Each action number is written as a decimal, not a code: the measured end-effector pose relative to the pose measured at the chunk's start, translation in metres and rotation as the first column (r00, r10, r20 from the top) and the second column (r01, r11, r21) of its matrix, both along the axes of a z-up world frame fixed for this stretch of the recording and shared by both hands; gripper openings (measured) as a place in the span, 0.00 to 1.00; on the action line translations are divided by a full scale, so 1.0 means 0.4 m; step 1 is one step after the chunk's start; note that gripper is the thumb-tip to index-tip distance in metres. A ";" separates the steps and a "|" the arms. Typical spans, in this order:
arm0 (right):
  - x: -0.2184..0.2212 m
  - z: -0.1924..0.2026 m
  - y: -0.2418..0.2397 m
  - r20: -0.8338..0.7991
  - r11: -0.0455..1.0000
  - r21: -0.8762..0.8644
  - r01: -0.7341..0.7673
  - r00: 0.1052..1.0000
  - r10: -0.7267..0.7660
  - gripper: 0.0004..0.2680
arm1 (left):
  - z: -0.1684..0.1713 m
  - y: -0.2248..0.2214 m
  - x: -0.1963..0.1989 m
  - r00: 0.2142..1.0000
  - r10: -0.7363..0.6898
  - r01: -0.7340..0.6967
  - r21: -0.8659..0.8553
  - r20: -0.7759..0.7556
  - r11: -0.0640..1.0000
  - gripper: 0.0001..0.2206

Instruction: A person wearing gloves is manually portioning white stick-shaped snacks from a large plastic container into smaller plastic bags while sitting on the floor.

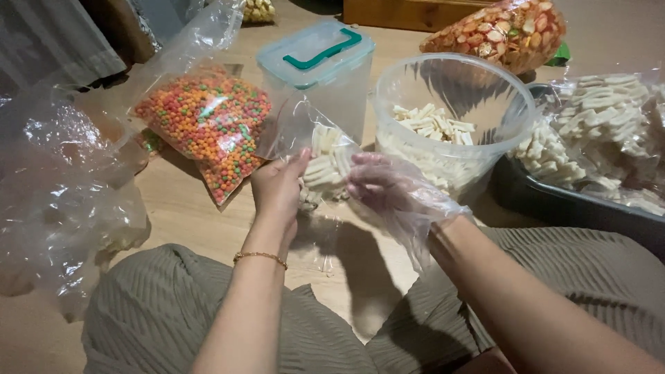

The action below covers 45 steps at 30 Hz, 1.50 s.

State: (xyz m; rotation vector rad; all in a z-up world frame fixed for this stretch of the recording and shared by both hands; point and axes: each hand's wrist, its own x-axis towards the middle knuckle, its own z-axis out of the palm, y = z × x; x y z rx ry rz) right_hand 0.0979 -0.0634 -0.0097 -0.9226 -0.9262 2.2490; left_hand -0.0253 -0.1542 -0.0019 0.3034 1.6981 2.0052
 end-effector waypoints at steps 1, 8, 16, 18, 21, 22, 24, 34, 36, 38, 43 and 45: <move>0.011 0.036 -0.018 0.052 0.994 0.082 -0.069 0.997 0.065 0.17 | -0.012 0.011 -0.016 0.999 -0.007 0.007 0.014 -0.038 1.000 0.08; -0.009 -0.054 0.018 -0.035 0.998 0.057 -0.018 0.999 0.020 0.15 | -0.020 0.017 -0.020 0.982 -0.075 0.095 0.110 -0.174 0.989 0.18; 0.012 0.048 -0.015 0.110 0.966 0.217 -0.141 0.987 0.120 0.29 | -0.009 0.002 -0.019 0.964 -0.211 0.221 0.053 -0.161 0.974 0.16; 0.003 0.031 -0.003 0.112 0.964 0.223 -0.144 0.986 0.122 0.29 | -0.011 -0.003 -0.016 0.964 -0.236 0.244 0.058 -0.126 0.968 0.16; 0.001 0.012 0.012 0.118 0.961 0.236 -0.144 0.986 0.119 0.28 | 0.000 -0.011 0.006 0.967 -0.225 0.229 0.027 -0.116 0.973 0.12; 0.001 0.008 0.016 0.121 0.959 0.244 -0.144 0.986 0.117 0.27 | -0.006 -0.003 0.004 0.975 -0.199 0.206 0.065 -0.097 0.976 0.13; 0.003 0.002 0.022 0.123 0.958 0.250 -0.143 0.986 0.115 0.26 | -0.014 0.005 -0.006 0.982 -0.175 0.182 0.101 -0.078 0.978 0.13; 0.019 0.029 0.008 0.154 0.957 0.202 -0.208 0.972 0.178 0.21 | -0.061 0.016 -0.015 0.925 -0.257 0.243 -0.084 -0.280 0.966 0.07; 0.007 0.005 0.025 0.191 0.952 0.240 -0.190 0.971 0.146 0.20 | -0.082 0.030 -0.027 0.930 -0.254 0.223 -0.141 -0.266 0.964 0.07; -0.013 -0.035 0.051 0.286 0.923 0.356 -0.148 0.957 0.043 0.16 | -0.091 0.033 -0.036 0.907 -0.269 0.202 -0.224 -0.324 0.953 0.07; -0.013 -0.049 0.071 0.253 0.902 0.408 -0.142 0.967 0.038 0.16 | -0.092 0.057 -0.043 0.858 -0.333 0.244 -0.260 -0.391 0.934 0.10; -0.009 -0.060 0.074 0.241 0.893 0.428 -0.141 0.970 0.037 0.16 | -0.073 0.040 -0.030 0.863 -0.324 0.241 -0.247 -0.388 0.938 0.10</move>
